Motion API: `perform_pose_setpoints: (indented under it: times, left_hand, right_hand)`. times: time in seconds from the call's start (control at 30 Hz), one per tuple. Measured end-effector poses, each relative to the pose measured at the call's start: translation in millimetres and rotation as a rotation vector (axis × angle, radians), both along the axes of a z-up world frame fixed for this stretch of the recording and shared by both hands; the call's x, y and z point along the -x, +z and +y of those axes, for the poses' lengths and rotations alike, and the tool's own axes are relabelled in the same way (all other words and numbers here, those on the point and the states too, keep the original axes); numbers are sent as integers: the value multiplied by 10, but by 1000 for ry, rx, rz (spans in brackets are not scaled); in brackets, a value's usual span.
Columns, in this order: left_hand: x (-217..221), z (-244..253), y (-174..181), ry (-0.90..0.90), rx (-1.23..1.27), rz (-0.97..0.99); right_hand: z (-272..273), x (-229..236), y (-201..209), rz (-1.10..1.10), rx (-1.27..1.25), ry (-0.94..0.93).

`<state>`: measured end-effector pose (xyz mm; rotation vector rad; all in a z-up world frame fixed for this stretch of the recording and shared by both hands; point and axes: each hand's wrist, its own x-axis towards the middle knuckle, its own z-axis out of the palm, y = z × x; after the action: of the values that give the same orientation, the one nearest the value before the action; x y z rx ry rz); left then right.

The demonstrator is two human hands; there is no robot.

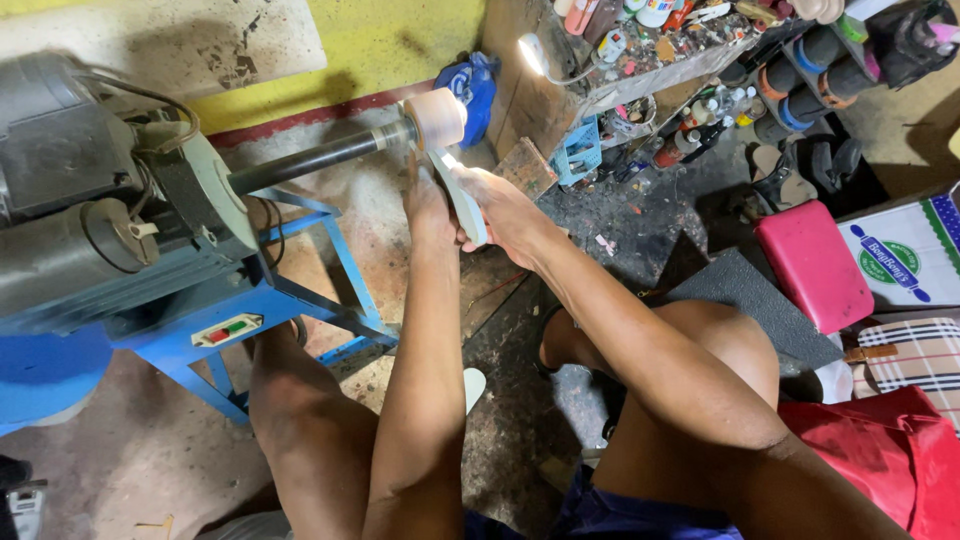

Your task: The person holds white shoe soles against a spinning sanding wheel on a machine, rotating the pieces to sand the edges.

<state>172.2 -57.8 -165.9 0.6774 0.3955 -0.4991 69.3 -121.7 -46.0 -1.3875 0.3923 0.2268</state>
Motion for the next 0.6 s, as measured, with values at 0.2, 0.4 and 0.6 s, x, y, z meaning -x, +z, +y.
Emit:
perform_pose_setpoints:
  times: [0.2, 0.4, 0.6]
  left_hand:
    - [129, 92, 158, -123, -66, -2]
    - [280, 106, 243, -43, -118, -59]
    - [295, 34, -70, -33, -120, -42]
  right_hand:
    - [-2, 63, -25, 3, 15, -20]
    - [-6, 172, -80, -33, -10, -21]
    - [-30, 272, -149, -58, 3, -16]
